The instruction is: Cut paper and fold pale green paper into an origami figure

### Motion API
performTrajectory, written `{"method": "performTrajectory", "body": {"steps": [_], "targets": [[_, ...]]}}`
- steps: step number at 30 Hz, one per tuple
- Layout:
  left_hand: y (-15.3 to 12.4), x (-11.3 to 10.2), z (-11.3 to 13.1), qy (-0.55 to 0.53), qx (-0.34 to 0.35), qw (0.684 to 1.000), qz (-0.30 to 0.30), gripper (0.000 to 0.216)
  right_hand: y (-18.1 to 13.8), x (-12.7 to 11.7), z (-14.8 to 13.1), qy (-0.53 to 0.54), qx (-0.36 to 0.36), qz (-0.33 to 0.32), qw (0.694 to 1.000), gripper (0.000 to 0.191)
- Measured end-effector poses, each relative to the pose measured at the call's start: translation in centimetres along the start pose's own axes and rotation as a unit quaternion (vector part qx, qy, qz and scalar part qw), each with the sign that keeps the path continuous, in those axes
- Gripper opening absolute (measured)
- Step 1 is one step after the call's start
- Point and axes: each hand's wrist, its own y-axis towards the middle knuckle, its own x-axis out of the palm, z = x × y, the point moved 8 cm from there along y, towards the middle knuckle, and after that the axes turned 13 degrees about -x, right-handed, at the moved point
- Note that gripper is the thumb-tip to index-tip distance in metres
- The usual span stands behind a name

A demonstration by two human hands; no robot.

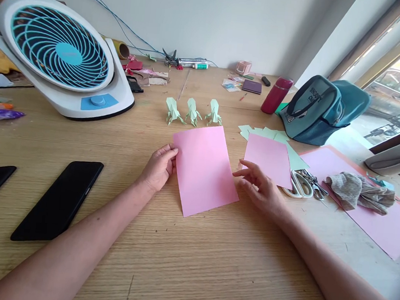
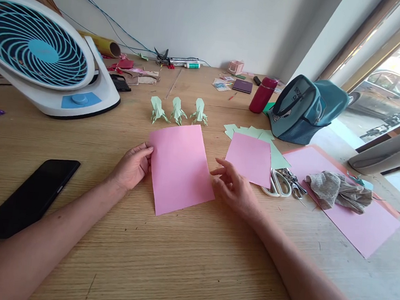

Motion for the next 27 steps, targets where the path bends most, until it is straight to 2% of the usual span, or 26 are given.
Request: {"method": "performTrajectory", "body": {"steps": [4, 8, 12, 17, 22, 27], "targets": [[-0.1, 0.3, -0.3, -0.048, 0.002, 0.999, -0.014, 0.006, -0.3, 1.9, -0.6, 0.102, -0.017, -0.042, 0.994, 0.06], [-0.4, 1.1, -0.9, -0.043, -0.004, 0.998, -0.035, 0.005, -0.4, 2.4, -0.7, 0.155, -0.03, -0.04, 0.987, 0.063], [-0.6, 1.1, -1.0, -0.021, -0.004, 0.999, -0.03, 0.012, -0.4, 2.1, -1.1, 0.083, -0.038, -0.038, 0.995, 0.054], [-0.5, 1.1, -0.5, 0.017, 0.009, 0.999, -0.033, 0.024, -0.5, 1.9, -1.0, -0.019, -0.006, -0.08, 0.997, 0.032], [-0.5, 1.1, -0.5, 0.071, 0.016, 0.997, -0.029, 0.042, -0.3, 1.6, -1.1, 0.02, -0.006, -0.08, 0.997, 0.034], [-0.5, 0.6, -0.3, 0.097, 0.044, 0.994, 0.011, 0.04, -0.5, 1.3, -0.1, 0.117, 0.041, -0.065, 0.99, 0.034]]}}
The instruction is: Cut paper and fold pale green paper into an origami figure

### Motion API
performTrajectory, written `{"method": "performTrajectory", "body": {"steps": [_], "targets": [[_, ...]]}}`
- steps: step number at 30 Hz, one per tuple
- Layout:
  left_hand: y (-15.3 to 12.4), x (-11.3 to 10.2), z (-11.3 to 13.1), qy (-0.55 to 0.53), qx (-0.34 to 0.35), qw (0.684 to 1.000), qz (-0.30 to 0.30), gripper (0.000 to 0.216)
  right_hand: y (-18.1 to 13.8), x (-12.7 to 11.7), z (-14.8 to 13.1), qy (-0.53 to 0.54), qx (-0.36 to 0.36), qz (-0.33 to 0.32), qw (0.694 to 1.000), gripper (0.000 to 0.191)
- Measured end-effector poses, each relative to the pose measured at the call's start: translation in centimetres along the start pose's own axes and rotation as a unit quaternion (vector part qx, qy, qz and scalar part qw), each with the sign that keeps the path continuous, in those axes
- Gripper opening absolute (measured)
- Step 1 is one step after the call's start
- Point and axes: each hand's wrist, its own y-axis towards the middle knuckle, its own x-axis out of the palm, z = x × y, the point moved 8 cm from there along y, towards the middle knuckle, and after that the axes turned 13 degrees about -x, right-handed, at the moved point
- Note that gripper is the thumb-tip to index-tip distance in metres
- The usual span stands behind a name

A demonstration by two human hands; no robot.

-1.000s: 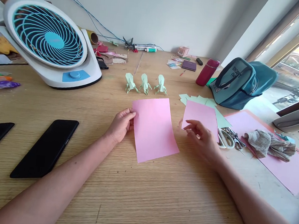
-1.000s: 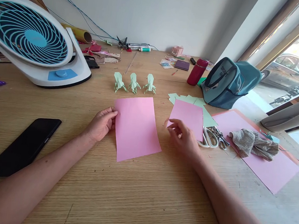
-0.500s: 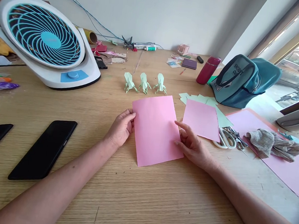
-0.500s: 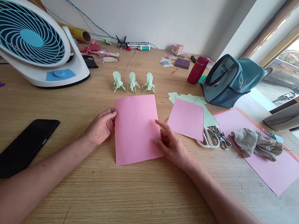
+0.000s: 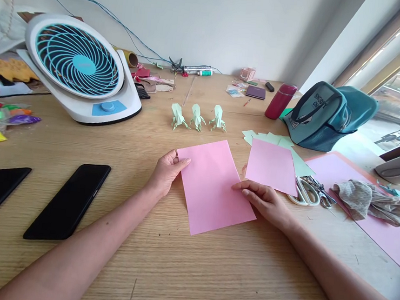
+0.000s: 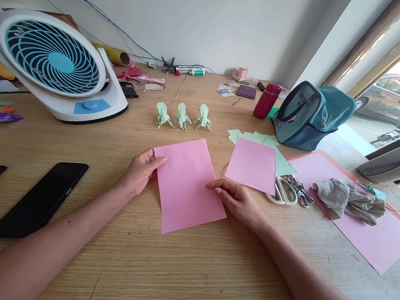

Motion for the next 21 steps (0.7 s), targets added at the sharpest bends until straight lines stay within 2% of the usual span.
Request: {"method": "performTrajectory", "body": {"steps": [3, 6, 8, 12, 14, 17, 19, 21], "targets": [[0.1, -0.5, 0.0, 0.018, 0.001, 0.999, 0.026, 0.039, -0.3, -0.3, 0.8, 0.07, 0.037, 0.013, 0.997, 0.035], [0.1, -1.2, 0.2, 0.041, 0.009, 0.997, 0.062, 0.047, -0.2, -0.5, 0.7, 0.079, 0.018, 0.018, 0.997, 0.032], [0.0, -1.5, 0.2, 0.062, 0.015, 0.995, 0.077, 0.06, -0.2, -0.3, 0.5, 0.071, 0.0, 0.017, 0.997, 0.031], [0.0, -0.8, 0.3, 0.094, 0.03, 0.994, 0.046, 0.082, -0.1, 0.7, 0.3, 0.037, -0.025, -0.005, 0.999, 0.03], [0.0, -0.4, 0.2, 0.104, 0.034, 0.994, 0.022, 0.075, 0.0, 0.9, -0.1, -0.022, -0.05, -0.019, 0.998, 0.026], [0.1, -0.2, 0.1, 0.146, 0.045, 0.988, 0.016, 0.041, 0.2, 1.0, -0.9, -0.094, -0.092, -0.036, 0.991, 0.02], [0.1, -0.2, 0.0, 0.178, 0.052, 0.982, 0.023, 0.025, 0.3, 0.9, -1.4, -0.108, -0.115, -0.04, 0.987, 0.018], [0.1, -0.3, 0.0, 0.195, 0.057, 0.979, 0.026, 0.021, 0.3, 0.8, -1.6, -0.105, -0.131, -0.032, 0.985, 0.018]]}}
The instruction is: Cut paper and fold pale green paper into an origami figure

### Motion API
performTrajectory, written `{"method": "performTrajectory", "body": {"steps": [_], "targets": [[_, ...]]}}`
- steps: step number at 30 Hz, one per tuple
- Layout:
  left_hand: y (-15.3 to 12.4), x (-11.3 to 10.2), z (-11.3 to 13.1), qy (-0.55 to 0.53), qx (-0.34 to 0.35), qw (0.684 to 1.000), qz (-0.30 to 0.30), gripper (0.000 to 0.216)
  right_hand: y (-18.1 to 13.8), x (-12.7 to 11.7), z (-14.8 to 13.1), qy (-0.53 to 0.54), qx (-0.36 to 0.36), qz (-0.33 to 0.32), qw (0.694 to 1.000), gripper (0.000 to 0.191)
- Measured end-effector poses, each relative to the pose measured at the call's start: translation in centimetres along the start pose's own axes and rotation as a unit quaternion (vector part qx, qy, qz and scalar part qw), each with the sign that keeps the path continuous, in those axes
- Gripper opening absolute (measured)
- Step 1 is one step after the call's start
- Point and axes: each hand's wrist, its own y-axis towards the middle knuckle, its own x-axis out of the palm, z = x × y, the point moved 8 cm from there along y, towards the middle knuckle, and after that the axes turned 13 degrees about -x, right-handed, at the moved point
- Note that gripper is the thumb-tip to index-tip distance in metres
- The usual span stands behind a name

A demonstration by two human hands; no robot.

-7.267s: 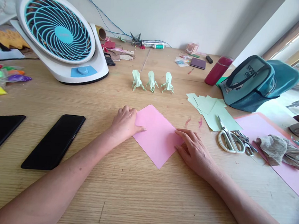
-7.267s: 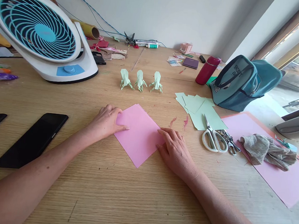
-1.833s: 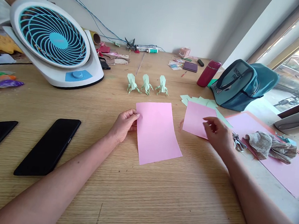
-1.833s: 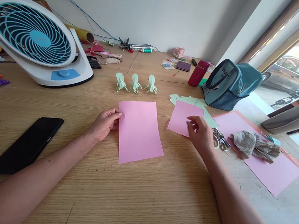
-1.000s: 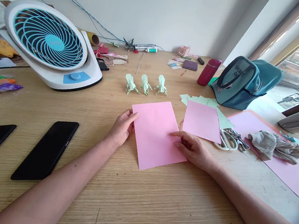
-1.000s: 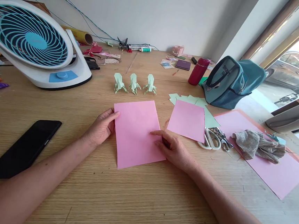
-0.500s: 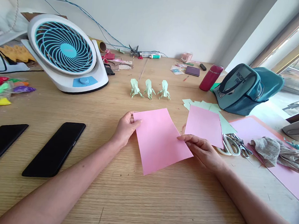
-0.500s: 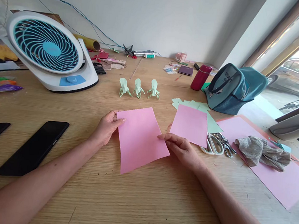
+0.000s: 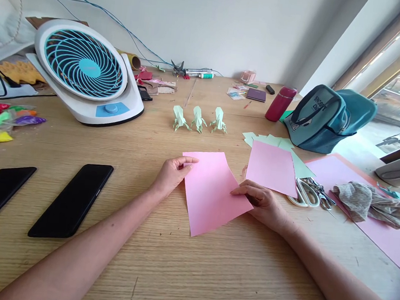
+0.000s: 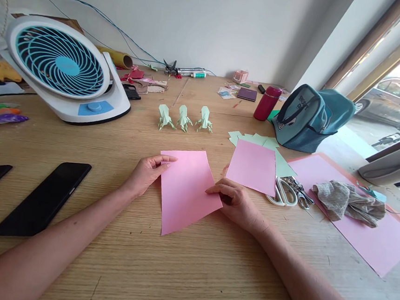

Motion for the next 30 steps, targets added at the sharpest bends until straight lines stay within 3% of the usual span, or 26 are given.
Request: {"method": "performTrajectory", "body": {"steps": [6, 10, 20, 30], "targets": [[-0.2, 0.1, 0.2, 0.02, 0.008, 1.0, -0.002, 0.022, 0.0, -1.0, 0.0, -0.033, -0.028, 0.041, 0.998, 0.016], [-0.7, 0.3, 1.1, 0.039, 0.033, 0.999, -0.008, 0.022, 0.2, -1.6, -0.3, 0.003, -0.034, 0.068, 0.997, 0.016], [-2.9, 1.9, 3.8, 0.1, 0.108, 0.988, -0.053, 0.031, -0.5, -2.3, 2.0, 0.047, 0.091, 0.124, 0.987, 0.033], [-3.3, 2.0, 3.8, 0.043, 0.088, 0.991, -0.087, 0.053, -0.9, -2.4, 3.3, 0.099, 0.15, 0.154, 0.972, 0.035]]}}
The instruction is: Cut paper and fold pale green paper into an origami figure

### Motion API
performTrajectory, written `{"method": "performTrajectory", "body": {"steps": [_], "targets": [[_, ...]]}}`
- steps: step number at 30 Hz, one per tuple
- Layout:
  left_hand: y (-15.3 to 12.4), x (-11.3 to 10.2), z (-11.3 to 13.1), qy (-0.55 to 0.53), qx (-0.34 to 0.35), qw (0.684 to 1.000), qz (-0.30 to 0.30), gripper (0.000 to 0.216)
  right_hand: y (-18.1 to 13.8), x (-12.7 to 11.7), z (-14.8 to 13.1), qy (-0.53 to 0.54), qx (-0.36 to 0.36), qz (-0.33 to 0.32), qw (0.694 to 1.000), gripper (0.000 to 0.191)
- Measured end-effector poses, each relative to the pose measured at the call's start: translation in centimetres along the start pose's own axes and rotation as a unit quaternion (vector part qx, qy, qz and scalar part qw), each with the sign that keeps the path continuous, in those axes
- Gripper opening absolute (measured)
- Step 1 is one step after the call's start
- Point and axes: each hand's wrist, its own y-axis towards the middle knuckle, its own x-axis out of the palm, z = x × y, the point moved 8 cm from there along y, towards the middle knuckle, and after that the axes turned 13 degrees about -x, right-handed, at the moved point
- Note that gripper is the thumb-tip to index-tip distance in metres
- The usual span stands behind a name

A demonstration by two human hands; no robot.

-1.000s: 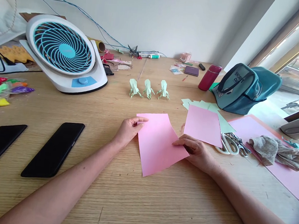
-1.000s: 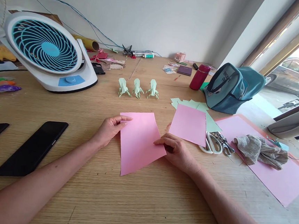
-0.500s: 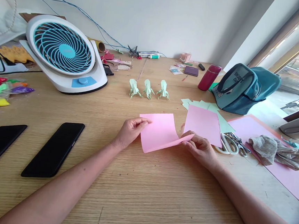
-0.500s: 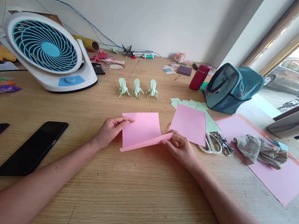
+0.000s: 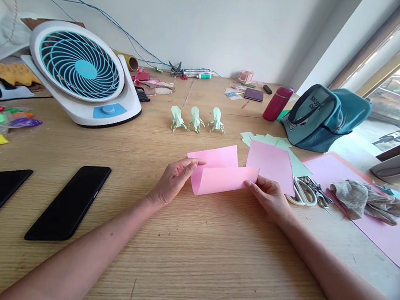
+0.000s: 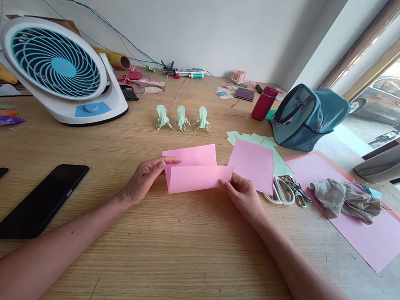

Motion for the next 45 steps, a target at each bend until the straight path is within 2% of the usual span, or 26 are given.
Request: {"method": "performTrajectory", "body": {"steps": [13, 15, 19, 22, 26, 32, 38, 45], "targets": [[-0.5, 0.8, 0.7, 0.046, 0.057, 0.997, -0.012, 0.061, 0.3, -0.3, -0.6, -0.04, -0.004, 0.017, 0.999, 0.044], [-0.7, 1.0, 1.1, 0.081, 0.079, 0.994, -0.005, 0.056, 0.2, -0.2, -0.7, -0.045, -0.01, 0.015, 0.999, 0.043], [-1.1, 1.2, 1.8, 0.167, 0.125, 0.977, 0.05, 0.025, 0.1, -0.1, -0.5, -0.052, -0.02, 0.002, 0.998, 0.042], [-1.1, 1.0, 1.8, 0.18, 0.138, 0.971, 0.081, 0.025, 0.1, 0.0, -0.3, -0.046, -0.031, -0.005, 0.998, 0.038], [-0.9, 0.7, 1.5, 0.146, 0.119, 0.979, 0.08, 0.026, 0.1, 0.2, -0.3, -0.032, -0.045, -0.016, 0.998, 0.033], [-0.3, 0.3, 0.6, 0.107, 0.039, 0.99, 0.08, 0.027, 0.1, 0.2, -0.7, -0.014, -0.056, -0.023, 0.998, 0.032], [-0.1, 0.2, 0.3, 0.053, 0.006, 0.996, 0.066, 0.028, 0.3, 0.0, -1.3, 0.02, -0.082, 0.004, 0.996, 0.028], [0.1, 0.7, 0.1, -0.008, -0.016, 1.0, 0.026, 0.026, 0.0, 0.1, -0.6, 0.088, -0.02, -0.003, 0.996, 0.021]]}}
